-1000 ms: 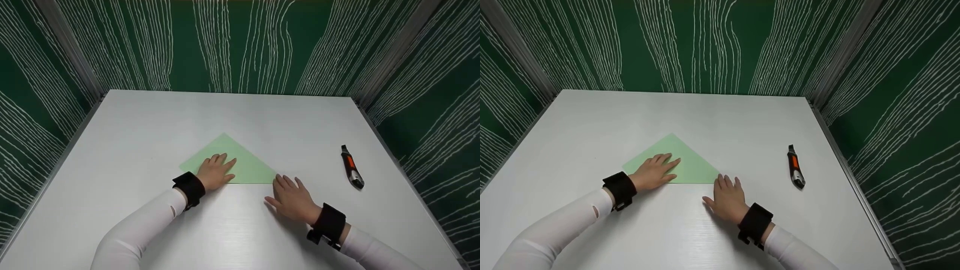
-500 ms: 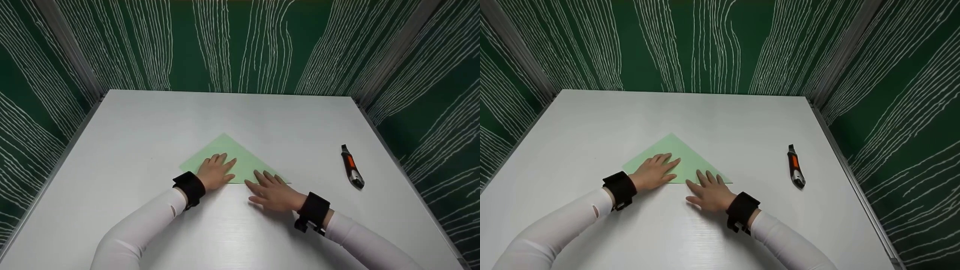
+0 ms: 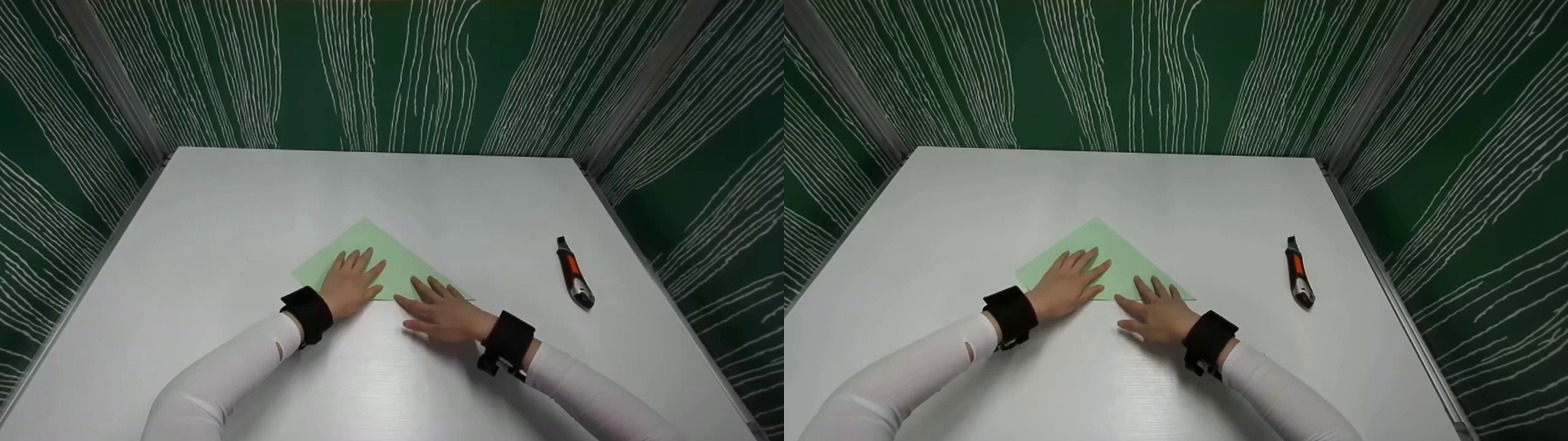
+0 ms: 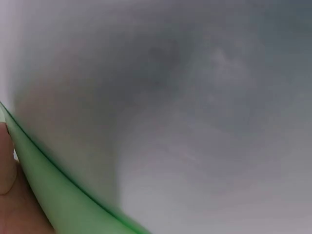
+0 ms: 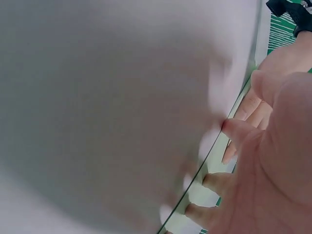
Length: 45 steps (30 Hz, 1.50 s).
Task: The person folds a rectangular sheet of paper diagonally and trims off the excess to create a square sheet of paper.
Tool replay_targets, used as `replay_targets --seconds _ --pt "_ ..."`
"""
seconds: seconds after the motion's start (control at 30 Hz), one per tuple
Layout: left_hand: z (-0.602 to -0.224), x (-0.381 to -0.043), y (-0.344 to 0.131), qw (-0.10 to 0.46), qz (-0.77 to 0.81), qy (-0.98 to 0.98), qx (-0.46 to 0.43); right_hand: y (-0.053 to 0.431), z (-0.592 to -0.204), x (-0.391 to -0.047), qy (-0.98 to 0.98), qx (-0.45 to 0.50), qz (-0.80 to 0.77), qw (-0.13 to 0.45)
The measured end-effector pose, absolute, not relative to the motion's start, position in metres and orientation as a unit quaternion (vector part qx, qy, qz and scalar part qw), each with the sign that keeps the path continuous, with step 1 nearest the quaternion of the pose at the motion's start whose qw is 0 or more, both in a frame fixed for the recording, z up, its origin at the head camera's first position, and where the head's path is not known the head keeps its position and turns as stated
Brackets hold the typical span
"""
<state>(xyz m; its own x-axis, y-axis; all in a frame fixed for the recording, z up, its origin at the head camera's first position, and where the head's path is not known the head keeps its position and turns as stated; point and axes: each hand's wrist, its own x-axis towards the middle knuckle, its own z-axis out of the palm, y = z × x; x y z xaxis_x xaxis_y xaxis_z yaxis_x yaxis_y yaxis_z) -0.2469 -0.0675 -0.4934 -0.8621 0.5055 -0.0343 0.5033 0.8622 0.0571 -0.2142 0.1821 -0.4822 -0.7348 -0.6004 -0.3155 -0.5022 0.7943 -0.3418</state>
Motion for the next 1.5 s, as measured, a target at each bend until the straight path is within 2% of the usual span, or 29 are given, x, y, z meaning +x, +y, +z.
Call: replay_targets --seconds 0.27,0.43,0.73,1.07,1.5 --pt "-0.502 -0.223 -0.065 -0.007 -0.036 0.943 0.331 0.181 -0.482 -0.214 0.926 -0.295 -0.114 0.209" --pt "-0.503 -0.201 -0.065 -0.002 -0.043 0.937 0.348 0.18 -0.482 -0.215 0.927 -0.295 -0.109 0.206" --pt "-0.502 -0.188 -0.063 0.003 -0.014 0.942 0.336 0.181 -0.482 -0.215 0.929 -0.292 -0.106 0.2" --pt "-0.495 -0.183 -0.064 0.045 0.022 0.948 0.314 0.18 -0.482 -0.214 0.928 -0.299 -0.109 0.192" --pt "-0.493 -0.175 -0.088 0.052 0.058 0.958 0.276 0.18 -0.483 -0.213 0.929 -0.295 -0.112 0.191"
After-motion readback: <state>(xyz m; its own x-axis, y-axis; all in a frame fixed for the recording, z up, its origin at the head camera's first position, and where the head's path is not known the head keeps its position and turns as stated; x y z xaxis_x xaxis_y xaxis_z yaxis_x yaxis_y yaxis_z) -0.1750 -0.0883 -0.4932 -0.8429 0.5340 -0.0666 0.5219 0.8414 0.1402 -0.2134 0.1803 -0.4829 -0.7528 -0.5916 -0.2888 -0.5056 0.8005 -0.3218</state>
